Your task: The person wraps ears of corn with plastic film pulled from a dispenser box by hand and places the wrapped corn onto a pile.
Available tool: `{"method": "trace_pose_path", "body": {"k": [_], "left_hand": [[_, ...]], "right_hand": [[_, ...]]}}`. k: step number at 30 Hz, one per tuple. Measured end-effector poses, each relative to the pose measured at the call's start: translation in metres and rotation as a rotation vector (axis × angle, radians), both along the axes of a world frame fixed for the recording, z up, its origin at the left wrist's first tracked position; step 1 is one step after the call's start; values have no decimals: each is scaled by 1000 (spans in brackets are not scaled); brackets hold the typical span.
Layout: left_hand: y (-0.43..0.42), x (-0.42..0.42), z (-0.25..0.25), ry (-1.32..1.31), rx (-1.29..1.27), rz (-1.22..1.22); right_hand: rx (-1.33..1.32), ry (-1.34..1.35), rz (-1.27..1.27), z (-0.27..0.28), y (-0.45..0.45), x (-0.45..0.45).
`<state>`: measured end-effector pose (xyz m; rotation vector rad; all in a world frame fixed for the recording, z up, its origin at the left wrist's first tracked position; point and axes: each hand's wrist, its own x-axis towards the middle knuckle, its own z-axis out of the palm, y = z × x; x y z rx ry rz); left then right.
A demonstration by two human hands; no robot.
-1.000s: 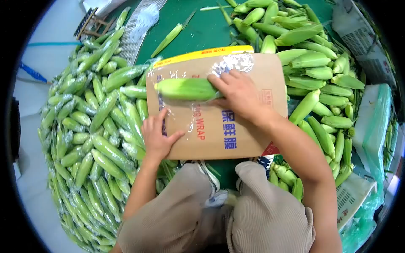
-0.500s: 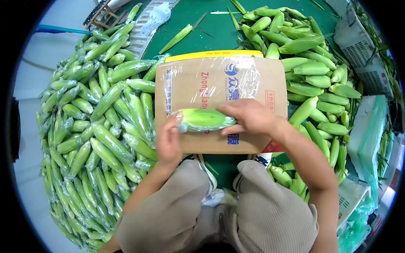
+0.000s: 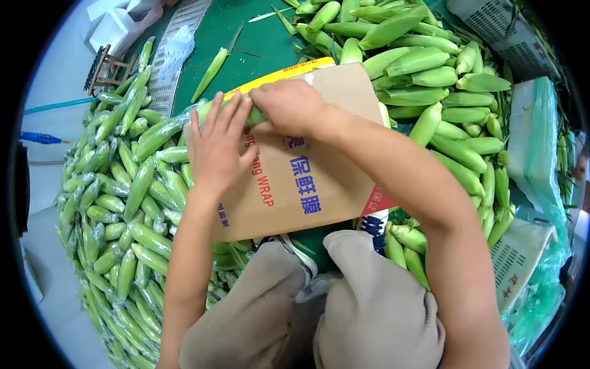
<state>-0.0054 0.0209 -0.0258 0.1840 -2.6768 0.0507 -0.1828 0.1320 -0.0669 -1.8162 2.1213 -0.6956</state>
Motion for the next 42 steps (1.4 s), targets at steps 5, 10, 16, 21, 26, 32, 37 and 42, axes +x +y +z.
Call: {"method": "trace_pose_path", "body": {"k": [5, 10, 16, 21, 26, 32, 37, 42], "left_hand": [[20, 33, -2, -490, 438, 120], [23, 21, 16, -832, 780, -16], [73, 61, 30, -1228, 902, -199], [104, 122, -18, -1434, 1426, -400], [82, 154, -26, -1106, 1648, -413], [41, 189, -24, -584, 2174, 233], [83, 135, -6, 925, 2318, -64], [83, 112, 18, 642, 1929, 206]], "right_hand": [[404, -208, 291, 49, 25, 7], [17, 237, 272, -13, 4, 24], [111, 233, 311, -27, 10, 42], [35, 119, 378, -12, 35, 55], [725, -663, 639, 28, 167, 111], [902, -1330, 349, -45, 209, 152], [455, -1066, 204, -1, 142, 157], [248, -1156, 7, 41, 74, 174]]}}
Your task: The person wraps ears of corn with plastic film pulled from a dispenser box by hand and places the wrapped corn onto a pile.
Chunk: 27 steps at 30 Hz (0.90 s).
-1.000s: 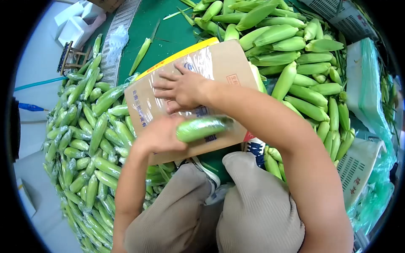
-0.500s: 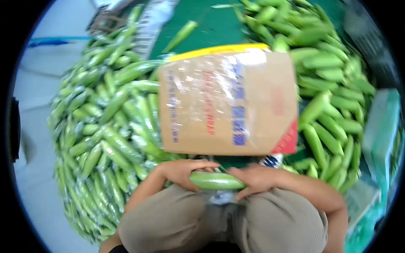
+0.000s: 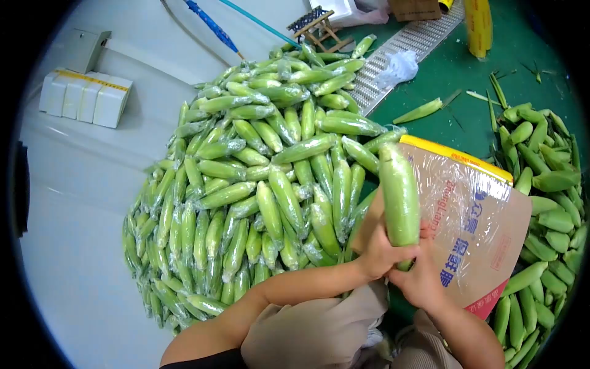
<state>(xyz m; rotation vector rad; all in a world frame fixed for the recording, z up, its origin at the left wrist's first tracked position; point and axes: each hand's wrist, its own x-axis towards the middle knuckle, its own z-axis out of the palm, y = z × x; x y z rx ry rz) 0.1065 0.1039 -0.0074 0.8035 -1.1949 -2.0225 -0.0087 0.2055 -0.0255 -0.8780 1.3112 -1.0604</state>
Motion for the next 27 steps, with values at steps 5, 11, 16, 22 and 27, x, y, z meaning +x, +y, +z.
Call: {"method": "trace_pose_path", "body": {"k": [5, 11, 16, 22, 27], "left_hand": [[-196, 96, 73, -108, -251, 327], [-440, 223, 87, -542, -628, 896], [-200, 112, -22, -800, -1136, 238], [-7, -3, -53, -812, -1501, -621], [-8, 5, -67, -781, -1520, -624]], "right_hand": [[-295, 478, -18, 7, 46, -61], [71, 733, -811, -65, 157, -174], [641, 1489, -869, -134, 256, -250], [972, 763, -902, -207, 204, -243], [324, 555, -1673, -209, 205, -211]]}}
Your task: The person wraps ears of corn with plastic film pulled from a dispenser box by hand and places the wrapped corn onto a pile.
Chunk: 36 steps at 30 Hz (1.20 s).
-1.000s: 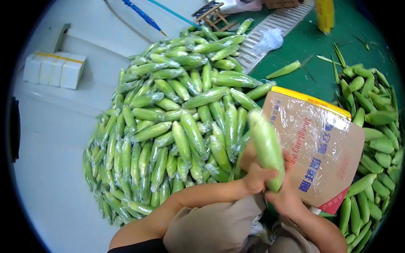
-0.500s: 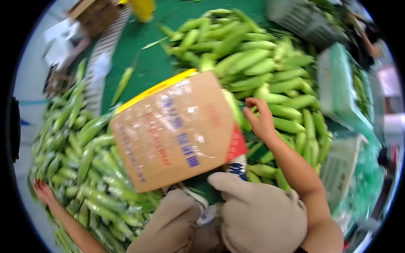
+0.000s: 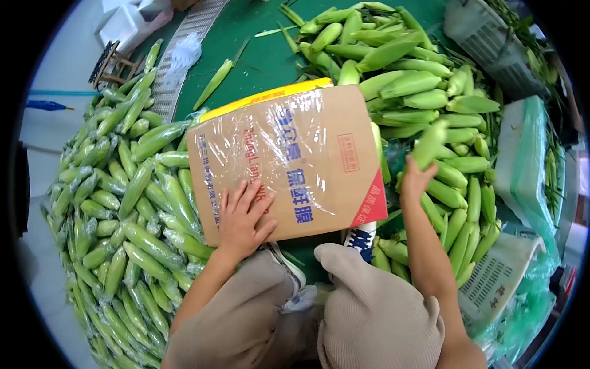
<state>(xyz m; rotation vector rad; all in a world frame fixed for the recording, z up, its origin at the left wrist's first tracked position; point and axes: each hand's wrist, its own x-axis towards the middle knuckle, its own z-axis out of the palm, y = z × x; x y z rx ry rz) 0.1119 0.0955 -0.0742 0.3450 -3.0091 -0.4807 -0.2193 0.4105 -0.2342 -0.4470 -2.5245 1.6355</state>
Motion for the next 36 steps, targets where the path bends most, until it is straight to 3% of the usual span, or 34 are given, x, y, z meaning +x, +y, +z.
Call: {"method": "trace_pose_path", "body": {"k": [2, 4, 6, 8, 9, 10, 12, 14, 17, 18, 20, 22, 23, 24, 26, 28, 32, 33, 35, 36], "left_hand": [[-1, 11, -3, 95, 21, 40], [-24, 15, -13, 328, 32, 104], [-49, -14, -6, 771, -218, 92], [-64, -43, 33, 679, -248, 65], [-68, -52, 36, 554, -199, 52], [-72, -60, 40, 428, -154, 43], [-81, -61, 28, 2, 61, 49], [-82, -59, 27, 84, 77, 22], [-78, -57, 30, 48, 112, 83], [-79, -60, 33, 21, 127, 86], [-80, -65, 36, -15, 157, 74], [-81, -67, 38, -34, 184, 78], [-80, -68, 39, -43, 209, 76], [-81, -68, 39, -56, 232, 74], [-87, -63, 41, -43, 228, 65], [-86, -62, 37, -3, 208, 27], [-93, -67, 39, -115, 222, 1], [-97, -61, 37, 59, 266, 64], [-97, -32, 18, 404, 341, 201], [-88, -11, 10, 528, 256, 384]], "right_hand": [[-130, 240, 275, 78, -21, 24], [-159, 147, 759, 144, -61, 28], [194, 390, 1248, 194, -131, 33], [430, 485, 1663, 215, -189, 43], [403, 595, 1742, 204, -204, 51], [351, 492, 1864, 190, -216, 56], [210, 535, 1792, 166, -208, 55], [93, 534, 1655, 177, -166, 41], [496, 451, 1926, 182, -99, 33], [588, 569, 1887, 187, -97, 47], [529, 685, 1688, 160, -108, 61], [479, 766, 1713, 151, -114, 59], [256, 657, 1703, 155, -102, 57], [-2, 561, 1540, 139, -86, 54], [-252, 435, 1200, 138, -81, 56], [-85, 501, 1296, 174, -120, 61], [496, 679, 1602, 185, -203, 81], [617, 682, 1633, 177, -211, 85], [546, 627, 1598, 172, -217, 78], [507, 601, 1591, 167, -219, 72]]}}
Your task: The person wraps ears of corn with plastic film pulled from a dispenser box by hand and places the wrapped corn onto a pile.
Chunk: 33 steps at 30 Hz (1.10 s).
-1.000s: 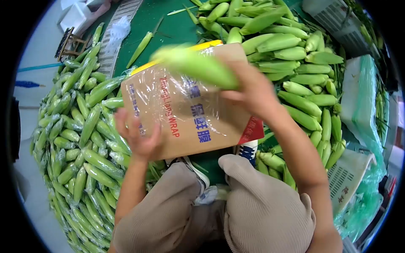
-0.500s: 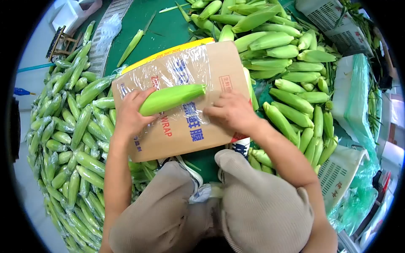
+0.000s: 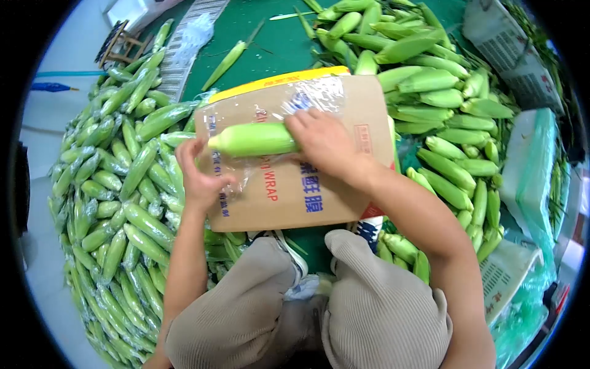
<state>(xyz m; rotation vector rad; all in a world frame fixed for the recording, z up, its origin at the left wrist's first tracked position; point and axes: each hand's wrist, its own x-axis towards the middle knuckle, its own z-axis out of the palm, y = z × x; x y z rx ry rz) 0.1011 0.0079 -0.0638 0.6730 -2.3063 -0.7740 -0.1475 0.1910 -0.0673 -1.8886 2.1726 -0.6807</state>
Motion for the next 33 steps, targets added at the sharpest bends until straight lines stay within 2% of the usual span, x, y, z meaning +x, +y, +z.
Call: {"method": "trace_pose_path", "body": {"k": [3, 5, 8, 9, 12, 13, 16, 17, 20, 21, 23, 25, 26, 29, 33], "left_hand": [[21, 42, -4, -472, -197, -3], [22, 48, -12, -568, -211, -22], [13, 35, -29, -284, -348, 148], [19, 37, -24, -299, -145, 271], [62, 38, -14, 309, 337, 325], [74, 42, -17, 364, 405, 303], [89, 39, -12, -22, -200, -151], [91, 35, -8, -120, -226, -164], [60, -5, 12, -455, -314, -189], [30, -34, 16, -583, -341, -162], [-21, -81, 25, -662, -490, 55], [-51, -102, 32, -360, -438, 130], [-54, -111, 31, -211, -408, 159], [-1, -104, 35, -275, -547, -223], [9, -89, 19, -350, -617, -306]], "right_hand": [[-56, 52, -59, -5, 9, 0], [-67, 78, -50, -5, 13, 3], [94, 127, -56, 16, 19, 11], [82, 109, -48, 20, 21, 11], [165, -35, 246, 27, 30, 3], [267, -105, 316, 28, 30, 5], [232, -128, 403, 23, 39, 21], [298, -124, 387, 25, 39, 19], [-45, 19, 115, 25, 29, 22], [-119, 48, -58, 18, 20, 23], [-100, 179, -7, 28, -2, 18], [-39, 258, -17, 25, -22, 11], [-99, 250, -39, 7, -34, 4], [26, 29, -13, 6, -51, -22], [265, -284, 132, 17, -52, -26]]}}
